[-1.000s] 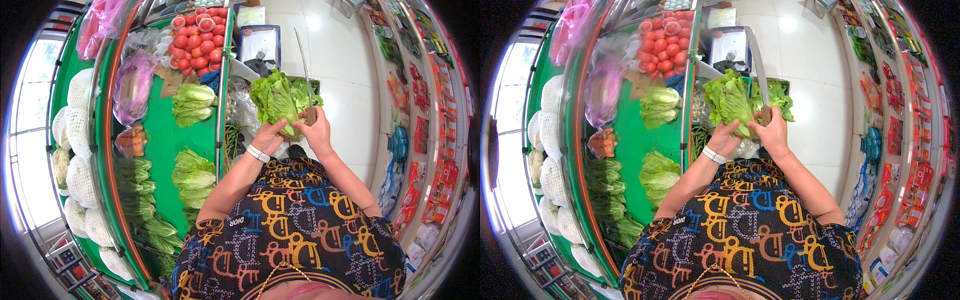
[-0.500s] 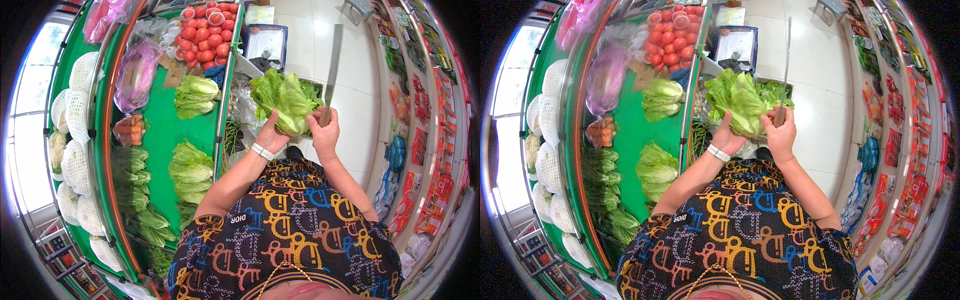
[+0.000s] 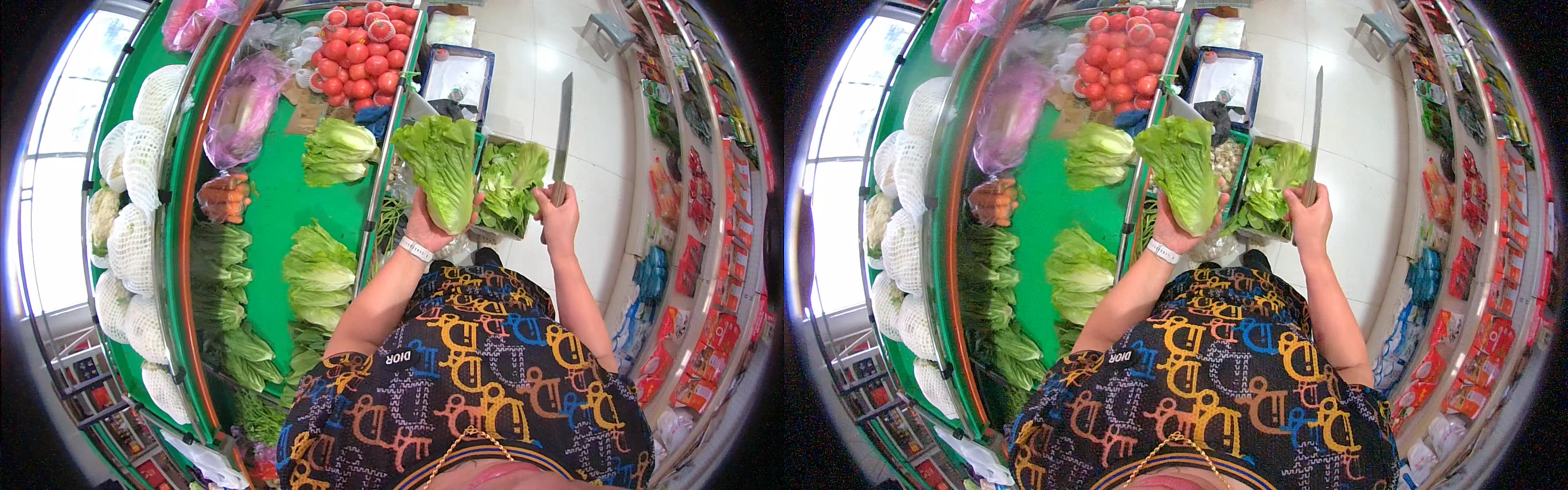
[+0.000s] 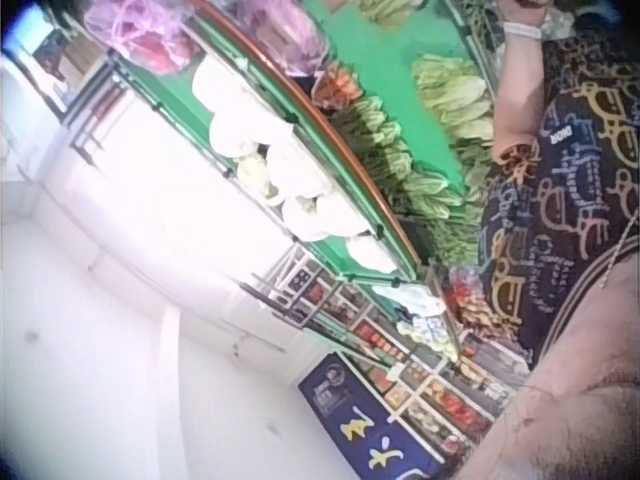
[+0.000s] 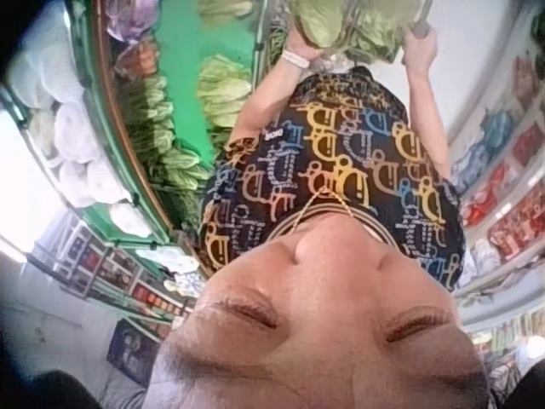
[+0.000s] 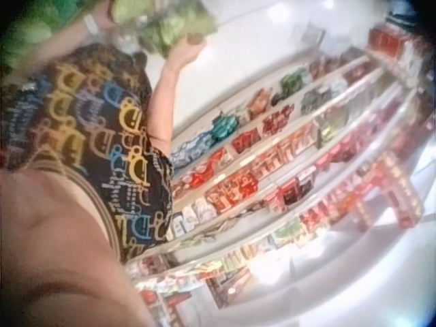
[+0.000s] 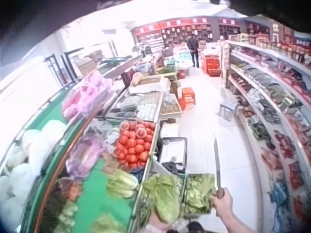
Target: The person uses a cleaver to trim the base of several heads of lettuce and places them on a green display counter. They then pick up multiple tomatoes, remove their foam netting, and arrange them on the counter next to the lettuce.
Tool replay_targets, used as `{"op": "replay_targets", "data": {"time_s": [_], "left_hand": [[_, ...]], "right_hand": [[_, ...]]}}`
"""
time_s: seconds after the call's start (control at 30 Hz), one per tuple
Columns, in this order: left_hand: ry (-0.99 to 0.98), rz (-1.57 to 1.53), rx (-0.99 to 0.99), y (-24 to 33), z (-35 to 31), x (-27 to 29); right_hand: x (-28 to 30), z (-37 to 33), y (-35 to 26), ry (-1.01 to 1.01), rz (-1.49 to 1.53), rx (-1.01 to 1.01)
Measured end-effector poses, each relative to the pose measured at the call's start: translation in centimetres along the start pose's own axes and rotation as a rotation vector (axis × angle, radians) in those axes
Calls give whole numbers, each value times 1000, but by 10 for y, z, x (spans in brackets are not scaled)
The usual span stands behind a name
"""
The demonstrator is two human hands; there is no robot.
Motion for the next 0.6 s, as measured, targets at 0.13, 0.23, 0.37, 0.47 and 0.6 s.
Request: {"op": "replay_targets", "data": {"time_s": [0.13, 0.23, 0.37, 0.47, 0.6], "left_hand": [[-60, 28, 20, 6, -7, 15], [-310, -25, 82, 3, -8, 2], [-496, -101, 136, 2, -7, -14], [-561, -90, 133, 3, -9, -22], [-587, 25, 114, 4, -11, -26]], "right_hand": [[-17, -14, -3, -116, 51, -93], [-29, -23, -11, -186, 97, -109], [-38, -30, -26, -264, 108, -102], [-46, -34, -42, -300, 119, -88], [-51, -37, -53, -357, 42, -33]]}}
Point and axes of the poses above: each hand's wrist, its own z-axis towards the middle knuckle, its own x-axis out of the back of the hand, y = z × x, the point moved 6 cm from there along z, towards the middle knuckle, and after that the axes turned 8 degrees about -y, right-handed, at the moved point
